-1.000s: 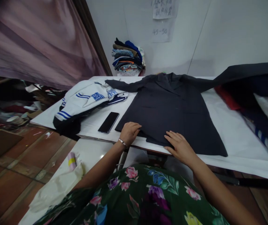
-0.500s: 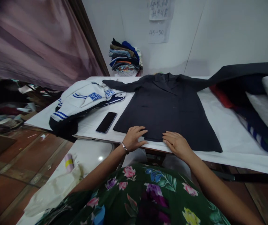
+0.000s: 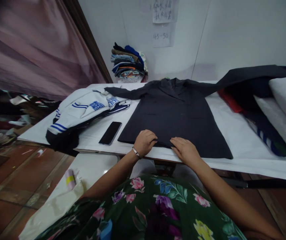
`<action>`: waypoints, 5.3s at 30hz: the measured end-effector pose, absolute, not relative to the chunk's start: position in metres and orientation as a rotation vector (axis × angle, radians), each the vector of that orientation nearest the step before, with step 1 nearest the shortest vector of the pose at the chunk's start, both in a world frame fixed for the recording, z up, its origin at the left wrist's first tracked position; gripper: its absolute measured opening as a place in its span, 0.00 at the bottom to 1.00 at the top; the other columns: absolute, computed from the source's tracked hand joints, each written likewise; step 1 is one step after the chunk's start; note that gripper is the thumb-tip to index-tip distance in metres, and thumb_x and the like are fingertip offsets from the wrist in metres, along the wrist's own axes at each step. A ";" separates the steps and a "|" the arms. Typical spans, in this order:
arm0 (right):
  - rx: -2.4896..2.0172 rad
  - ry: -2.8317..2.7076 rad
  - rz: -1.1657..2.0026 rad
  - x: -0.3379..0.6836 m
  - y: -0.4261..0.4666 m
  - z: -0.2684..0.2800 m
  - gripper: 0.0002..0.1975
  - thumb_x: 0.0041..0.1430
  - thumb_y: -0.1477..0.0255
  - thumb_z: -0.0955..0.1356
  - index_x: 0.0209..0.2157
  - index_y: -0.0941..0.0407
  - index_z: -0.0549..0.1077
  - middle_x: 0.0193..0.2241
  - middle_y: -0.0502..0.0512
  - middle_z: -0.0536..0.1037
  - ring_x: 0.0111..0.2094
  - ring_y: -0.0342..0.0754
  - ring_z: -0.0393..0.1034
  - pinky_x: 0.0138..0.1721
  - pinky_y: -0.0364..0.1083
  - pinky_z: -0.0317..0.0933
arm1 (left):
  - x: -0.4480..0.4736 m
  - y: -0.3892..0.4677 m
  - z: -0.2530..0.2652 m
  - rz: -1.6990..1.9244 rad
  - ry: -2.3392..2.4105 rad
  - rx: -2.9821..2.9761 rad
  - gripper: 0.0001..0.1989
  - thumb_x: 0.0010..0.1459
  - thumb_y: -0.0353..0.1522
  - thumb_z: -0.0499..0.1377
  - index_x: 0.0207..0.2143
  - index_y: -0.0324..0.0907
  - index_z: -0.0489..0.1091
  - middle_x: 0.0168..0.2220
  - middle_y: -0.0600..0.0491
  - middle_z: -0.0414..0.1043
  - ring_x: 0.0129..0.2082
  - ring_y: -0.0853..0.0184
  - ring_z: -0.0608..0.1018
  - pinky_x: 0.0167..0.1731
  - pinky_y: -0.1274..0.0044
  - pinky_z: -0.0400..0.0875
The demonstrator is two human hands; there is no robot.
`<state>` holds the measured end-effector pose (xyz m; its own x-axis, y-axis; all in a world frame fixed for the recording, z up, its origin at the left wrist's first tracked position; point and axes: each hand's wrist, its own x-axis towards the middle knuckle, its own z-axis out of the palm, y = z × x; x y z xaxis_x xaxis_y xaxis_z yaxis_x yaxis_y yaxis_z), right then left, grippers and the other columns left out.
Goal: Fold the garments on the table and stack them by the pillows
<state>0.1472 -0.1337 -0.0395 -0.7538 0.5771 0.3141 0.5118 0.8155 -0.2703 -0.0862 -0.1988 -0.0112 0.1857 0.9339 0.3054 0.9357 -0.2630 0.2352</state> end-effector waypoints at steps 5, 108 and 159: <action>-0.826 -2.624 0.166 0.144 -0.133 -0.046 0.18 0.62 0.71 0.60 0.48 0.52 0.75 0.48 0.55 0.76 0.49 0.51 0.71 0.47 0.51 0.66 | -0.089 -0.205 -0.022 -0.561 -1.810 -2.435 0.05 0.60 0.31 0.56 0.37 0.41 0.71 0.39 0.51 0.74 0.42 0.63 0.70 0.43 0.70 0.61; -0.560 -2.723 0.157 0.164 -0.132 -0.046 0.23 0.56 0.83 0.58 0.51 0.58 0.71 0.46 0.61 0.77 0.47 0.50 0.72 0.47 0.50 0.68 | -0.050 -0.212 -0.027 -0.103 -1.738 -2.603 0.05 0.59 0.25 0.53 0.36 0.41 0.67 0.37 0.50 0.70 0.37 0.65 0.71 0.32 0.74 0.65; -1.191 -2.679 0.128 0.158 -0.021 -0.033 0.35 0.62 0.49 0.55 0.62 0.55 0.59 0.65 0.60 0.49 0.66 0.58 0.39 0.62 0.62 0.40 | -0.140 -0.089 -0.014 -0.115 -2.296 -2.239 0.32 0.61 0.50 0.47 0.62 0.44 0.57 0.67 0.46 0.46 0.67 0.55 0.47 0.62 0.55 0.42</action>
